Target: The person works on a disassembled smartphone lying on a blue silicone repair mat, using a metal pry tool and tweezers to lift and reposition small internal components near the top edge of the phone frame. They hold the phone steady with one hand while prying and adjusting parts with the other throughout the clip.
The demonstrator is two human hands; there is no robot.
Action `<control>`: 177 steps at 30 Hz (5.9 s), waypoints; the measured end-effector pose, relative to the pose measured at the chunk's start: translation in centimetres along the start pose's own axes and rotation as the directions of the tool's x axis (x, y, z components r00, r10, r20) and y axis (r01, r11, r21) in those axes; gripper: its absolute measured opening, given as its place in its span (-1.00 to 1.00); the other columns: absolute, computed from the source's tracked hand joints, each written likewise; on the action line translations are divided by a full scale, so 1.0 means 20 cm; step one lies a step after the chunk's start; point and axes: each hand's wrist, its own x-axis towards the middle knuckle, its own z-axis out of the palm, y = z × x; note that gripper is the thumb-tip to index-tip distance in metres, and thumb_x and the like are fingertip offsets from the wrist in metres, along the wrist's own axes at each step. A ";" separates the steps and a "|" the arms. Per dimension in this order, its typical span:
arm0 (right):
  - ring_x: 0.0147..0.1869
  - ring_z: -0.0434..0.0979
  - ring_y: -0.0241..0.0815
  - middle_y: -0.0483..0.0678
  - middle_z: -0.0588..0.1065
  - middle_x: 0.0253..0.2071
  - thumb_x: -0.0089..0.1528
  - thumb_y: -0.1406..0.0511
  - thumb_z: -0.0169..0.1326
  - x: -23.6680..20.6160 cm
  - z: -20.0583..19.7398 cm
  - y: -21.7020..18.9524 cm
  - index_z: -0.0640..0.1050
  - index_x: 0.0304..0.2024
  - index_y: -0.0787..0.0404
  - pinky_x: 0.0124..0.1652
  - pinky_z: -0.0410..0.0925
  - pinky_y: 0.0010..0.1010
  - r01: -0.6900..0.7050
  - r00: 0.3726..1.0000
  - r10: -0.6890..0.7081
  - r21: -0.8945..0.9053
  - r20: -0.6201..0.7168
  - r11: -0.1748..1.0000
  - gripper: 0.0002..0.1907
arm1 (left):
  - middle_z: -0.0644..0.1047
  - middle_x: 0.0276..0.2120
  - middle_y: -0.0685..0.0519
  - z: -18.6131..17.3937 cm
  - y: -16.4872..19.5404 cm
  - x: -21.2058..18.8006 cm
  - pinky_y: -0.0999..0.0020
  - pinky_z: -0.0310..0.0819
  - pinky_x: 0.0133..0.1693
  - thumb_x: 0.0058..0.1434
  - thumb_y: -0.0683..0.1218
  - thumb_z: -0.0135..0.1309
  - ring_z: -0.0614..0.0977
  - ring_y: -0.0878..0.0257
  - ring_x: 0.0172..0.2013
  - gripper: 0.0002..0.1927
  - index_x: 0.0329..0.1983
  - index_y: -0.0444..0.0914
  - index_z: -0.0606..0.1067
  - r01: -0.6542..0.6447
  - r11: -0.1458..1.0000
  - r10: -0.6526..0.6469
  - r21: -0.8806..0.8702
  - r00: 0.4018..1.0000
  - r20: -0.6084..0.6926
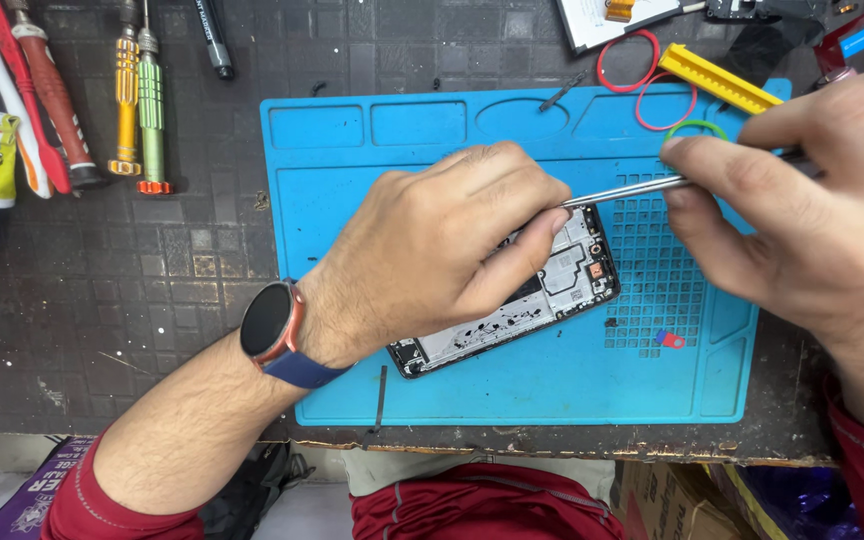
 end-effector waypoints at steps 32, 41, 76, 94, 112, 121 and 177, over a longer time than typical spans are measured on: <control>-0.29 0.44 -0.13 0.14 0.36 -0.09 0.57 0.47 -0.19 -0.11 0.08 0.04 0.30 0.27 0.35 -0.31 0.33 -0.42 -0.341 0.935 0.356 0.280 -0.003 0.897 -0.77 | 0.42 -0.18 0.04 -0.30 -0.11 -0.03 0.17 0.23 -0.09 0.13 -0.15 0.32 0.42 0.08 -0.10 -0.65 -0.59 -0.22 0.37 0.059 0.934 0.073 0.353 0.934 -0.350; 0.21 0.49 -0.06 0.05 0.31 0.01 0.62 0.48 -0.37 -0.07 0.06 -0.05 0.19 0.39 0.24 0.08 0.58 -0.29 -0.269 0.917 0.398 0.763 0.017 0.587 -0.69 | 0.38 -0.32 -0.05 -0.25 0.01 0.02 0.15 0.29 -0.22 -0.10 0.46 0.39 0.41 0.05 -0.25 -0.26 -0.40 -0.26 0.44 -0.087 0.902 0.098 0.423 0.995 -0.003; 0.04 0.62 -0.12 0.10 0.46 -0.08 0.36 0.54 0.05 0.05 0.13 -0.09 0.29 0.02 0.31 0.07 0.59 -0.21 -0.366 0.876 0.357 0.929 0.323 0.057 -0.73 | 0.39 -0.09 -0.08 -0.11 0.02 0.00 0.08 0.40 -0.07 -0.34 0.02 0.46 0.45 -0.03 -0.05 -0.22 0.00 -0.27 0.45 0.080 0.986 -0.118 0.145 0.953 0.278; 0.08 0.61 -0.14 0.05 0.42 -0.06 0.30 0.56 0.07 0.03 0.13 -0.09 0.27 0.03 0.28 0.04 0.60 -0.25 -0.371 0.895 0.294 0.926 0.336 0.074 -0.66 | 0.41 -0.17 -0.01 -0.09 0.06 0.06 0.12 0.34 -0.07 -0.41 0.05 0.45 0.44 0.02 -0.11 -0.21 -0.03 -0.22 0.46 0.204 0.968 -0.243 0.149 0.913 0.327; -0.11 0.68 -0.16 0.07 0.53 -0.24 0.29 0.52 0.15 0.01 0.13 -0.08 0.28 -0.05 0.31 -0.19 0.51 -0.48 -0.198 0.975 0.193 0.822 0.110 0.534 -0.68 | 0.62 -0.28 0.09 -0.10 0.05 0.07 0.12 0.31 -0.11 -0.23 0.12 0.47 0.62 0.12 -0.18 -0.30 -0.01 -0.11 0.49 0.317 0.937 -0.347 0.144 0.815 0.463; -0.14 0.68 -0.17 0.05 0.50 -0.24 0.31 0.53 0.15 0.02 0.13 -0.08 0.28 -0.04 0.31 -0.19 0.51 -0.46 -0.188 0.976 0.192 0.827 0.099 0.531 -0.69 | 0.62 -0.31 0.11 -0.10 0.05 0.07 0.12 0.30 -0.11 -0.24 0.12 0.48 0.62 0.12 -0.19 -0.33 -0.05 -0.10 0.49 0.328 0.935 -0.351 0.133 0.816 0.460; -0.13 0.58 -0.13 0.08 0.52 -0.30 0.25 0.55 0.12 0.03 0.23 -0.06 0.29 -0.13 0.31 -0.01 0.65 -0.16 -0.092 0.988 0.149 0.895 0.029 0.437 -0.72 | 0.61 -0.43 0.14 -0.08 0.01 0.08 0.14 0.26 -0.10 -0.28 0.18 0.50 0.64 0.18 -0.23 -0.25 -0.01 -0.08 0.48 0.361 0.926 -0.366 0.112 0.785 0.499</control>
